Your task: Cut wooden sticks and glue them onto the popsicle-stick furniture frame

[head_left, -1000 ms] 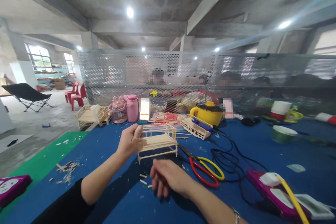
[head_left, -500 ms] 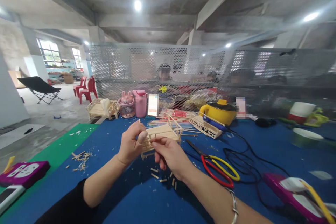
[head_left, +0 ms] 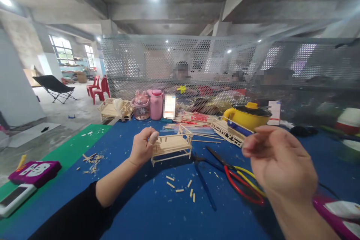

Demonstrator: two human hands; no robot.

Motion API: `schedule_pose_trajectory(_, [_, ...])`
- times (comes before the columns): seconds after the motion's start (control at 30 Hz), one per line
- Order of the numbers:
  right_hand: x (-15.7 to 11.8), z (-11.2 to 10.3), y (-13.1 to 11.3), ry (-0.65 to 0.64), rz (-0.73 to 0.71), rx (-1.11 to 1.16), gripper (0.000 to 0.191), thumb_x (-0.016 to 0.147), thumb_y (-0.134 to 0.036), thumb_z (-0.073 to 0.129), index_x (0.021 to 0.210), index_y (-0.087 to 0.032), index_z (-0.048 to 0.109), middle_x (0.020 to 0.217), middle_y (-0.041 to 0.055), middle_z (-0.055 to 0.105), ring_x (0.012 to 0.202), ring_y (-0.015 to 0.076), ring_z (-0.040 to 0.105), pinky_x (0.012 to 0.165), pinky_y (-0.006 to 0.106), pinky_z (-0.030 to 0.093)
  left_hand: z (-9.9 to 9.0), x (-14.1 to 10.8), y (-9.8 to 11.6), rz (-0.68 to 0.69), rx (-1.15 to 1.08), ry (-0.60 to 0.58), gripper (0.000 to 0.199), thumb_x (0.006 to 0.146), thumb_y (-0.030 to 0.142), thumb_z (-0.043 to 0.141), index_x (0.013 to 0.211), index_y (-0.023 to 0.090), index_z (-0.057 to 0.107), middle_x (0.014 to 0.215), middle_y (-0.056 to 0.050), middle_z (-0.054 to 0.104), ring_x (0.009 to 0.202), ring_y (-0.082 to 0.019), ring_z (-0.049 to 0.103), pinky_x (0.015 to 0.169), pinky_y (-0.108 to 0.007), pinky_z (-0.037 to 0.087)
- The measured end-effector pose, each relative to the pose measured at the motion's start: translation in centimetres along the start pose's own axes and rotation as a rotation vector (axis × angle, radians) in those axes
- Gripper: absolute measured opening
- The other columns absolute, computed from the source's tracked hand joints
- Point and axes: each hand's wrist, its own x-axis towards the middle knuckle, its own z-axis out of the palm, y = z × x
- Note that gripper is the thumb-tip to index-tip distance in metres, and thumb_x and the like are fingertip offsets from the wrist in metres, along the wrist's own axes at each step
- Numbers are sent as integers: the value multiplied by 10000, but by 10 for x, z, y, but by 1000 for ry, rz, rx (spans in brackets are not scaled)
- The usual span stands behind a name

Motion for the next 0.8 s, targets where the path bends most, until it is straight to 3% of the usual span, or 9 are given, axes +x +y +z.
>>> schedule_pose_trajectory(0.03, [5, -7, 4, -105, 12, -91, 233, 820, -441, 529, 752, -246, 637, 544, -3, 563, 483, 129, 528, 437, 251, 393, 2, 1, -4, 25, -20, 5, 380, 878, 453, 384, 710, 177, 584, 752, -45, 634, 711, -160, 596, 700, -265, 466])
schedule_pose_trajectory(0.13, [11, -15, 28, -622, 196, -568, 224, 765, -412, 586, 816, -217, 686, 580, 10, 608, 485, 138, 531, 458, 261, 399, 4, 3, -15, 136, -63, -8, 352, 869, 430, 416, 704, 179, 598, 768, -60, 658, 828, -186, 622, 793, -292, 470])
schedule_pose_trajectory(0.17, [10, -13, 39, -699, 209, -730, 230, 749, -386, 606, 875, -213, 687, 600, 8, 620, 509, 142, 540, 481, 261, 403, 3, 3, -18, 161, -60, -27, 344, 866, 425, 426, 710, 179, 609, 774, -64, 665, 859, -192, 624, 816, -299, 467])
schedule_pose_trajectory(0.27, [0, -1, 67, -629, 120, -961, 327, 755, -354, 590, 1041, -201, 633, 665, 2, 631, 552, 139, 545, 530, 257, 412, -3, 5, -19, 156, -49, -113, 382, 869, 448, 414, 739, 173, 644, 809, -74, 690, 891, -203, 631, 851, -309, 456])
schedule_pose_trajectory(0.4, [-12, 17, 86, -558, 16, -857, 521, 779, -314, 568, 1276, -189, 476, 969, 61, 658, 634, 139, 585, 621, 280, 480, -17, 12, -2, 23, -152, -271, 478, 909, 487, 289, 1057, 170, 615, 918, -66, 714, 896, -200, 633, 840, -327, 461])
schedule_pose_trajectory(0.5, [-15, 26, 92, -626, -88, -778, 480, 832, -260, 499, 1308, -205, 467, 1208, 87, 602, 889, 176, 627, 812, 330, 487, -23, 17, 11, -9, -128, -479, 462, 894, 494, 346, 1102, 175, 608, 973, -67, 712, 920, -206, 629, 826, -333, 468])
schedule_pose_trajectory(0.57, [-16, 30, 95, -636, -124, -763, 435, 858, -243, 456, 1289, -197, 499, 1280, 85, 564, 1066, 197, 584, 922, 356, 447, -24, 17, 14, -15, -65, -557, 422, 864, 486, 425, 1053, 175, 639, 980, -68, 712, 909, -210, 635, 824, -335, 474])
schedule_pose_trajectory(0.67, [-16, 32, 99, -613, -149, -758, 424, 866, -230, 447, 1284, -199, 511, 1301, 75, 549, 1176, 199, 522, 993, 368, 404, -20, 14, 10, -15, -9, -571, 385, 825, 458, 507, 1047, 178, 653, 1008, -71, 708, 894, -208, 647, 808, -327, 491])
schedule_pose_trajectory(0.8, [-17, 31, 100, -609, -157, -751, 423, 866, -230, 456, 1285, -221, 509, 1294, 57, 556, 1157, 194, 540, 986, 373, 415, -15, 11, 4, -5, -8, -568, 432, 825, 455, 508, 1154, 195, 611, 1013, -69, 710, 890, -207, 658, 792, -334, 511])
